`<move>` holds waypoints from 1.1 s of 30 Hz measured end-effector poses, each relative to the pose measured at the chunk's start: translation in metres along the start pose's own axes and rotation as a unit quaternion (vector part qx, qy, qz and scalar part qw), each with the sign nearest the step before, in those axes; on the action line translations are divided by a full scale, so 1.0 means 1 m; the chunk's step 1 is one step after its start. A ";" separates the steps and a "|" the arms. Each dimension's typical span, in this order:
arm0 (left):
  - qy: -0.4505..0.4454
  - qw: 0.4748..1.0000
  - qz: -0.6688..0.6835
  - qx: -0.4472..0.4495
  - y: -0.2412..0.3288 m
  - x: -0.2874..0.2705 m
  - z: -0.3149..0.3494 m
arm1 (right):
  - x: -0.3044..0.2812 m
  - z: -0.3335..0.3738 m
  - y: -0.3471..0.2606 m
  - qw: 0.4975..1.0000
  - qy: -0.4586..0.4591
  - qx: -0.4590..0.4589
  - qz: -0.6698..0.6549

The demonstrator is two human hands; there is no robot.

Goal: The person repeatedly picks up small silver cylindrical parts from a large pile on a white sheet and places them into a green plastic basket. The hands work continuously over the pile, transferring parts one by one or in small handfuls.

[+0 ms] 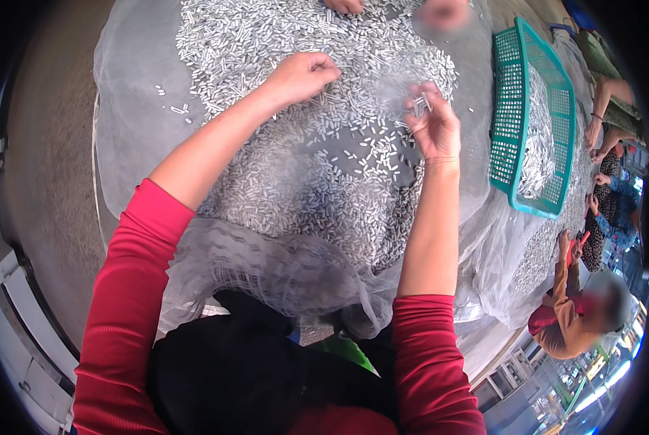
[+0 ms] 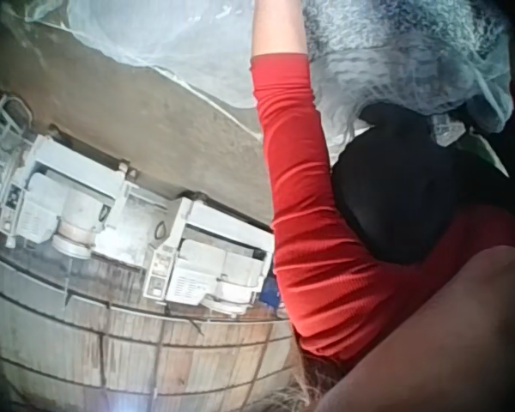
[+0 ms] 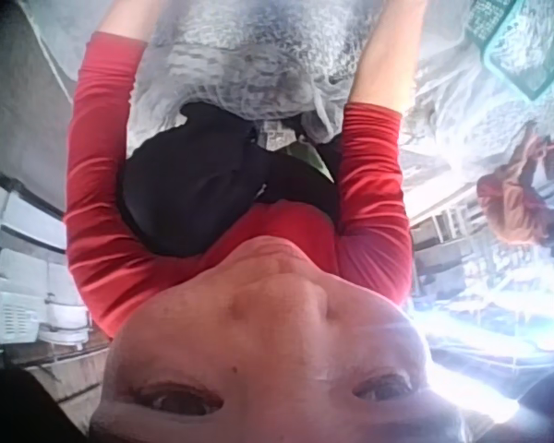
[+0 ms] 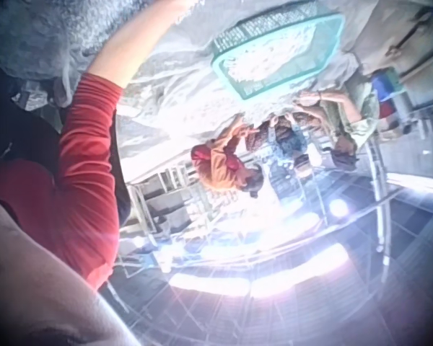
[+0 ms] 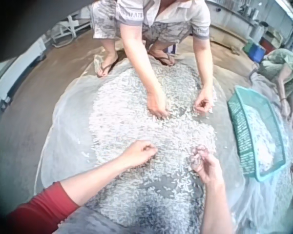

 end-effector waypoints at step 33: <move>-0.076 0.994 -0.051 0.055 0.030 0.062 0.016 | 0.035 0.047 0.018 0.757 0.011 -0.143 0.637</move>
Point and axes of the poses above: each hand's wrist, its own z-axis away from the middle knuckle, its own x-axis out of the palm, y = z × x, the point moved 10 cm from there along -z, towards the middle knuckle, and after that the axes turned 3 degrees about -z, right-handed, at the moved point
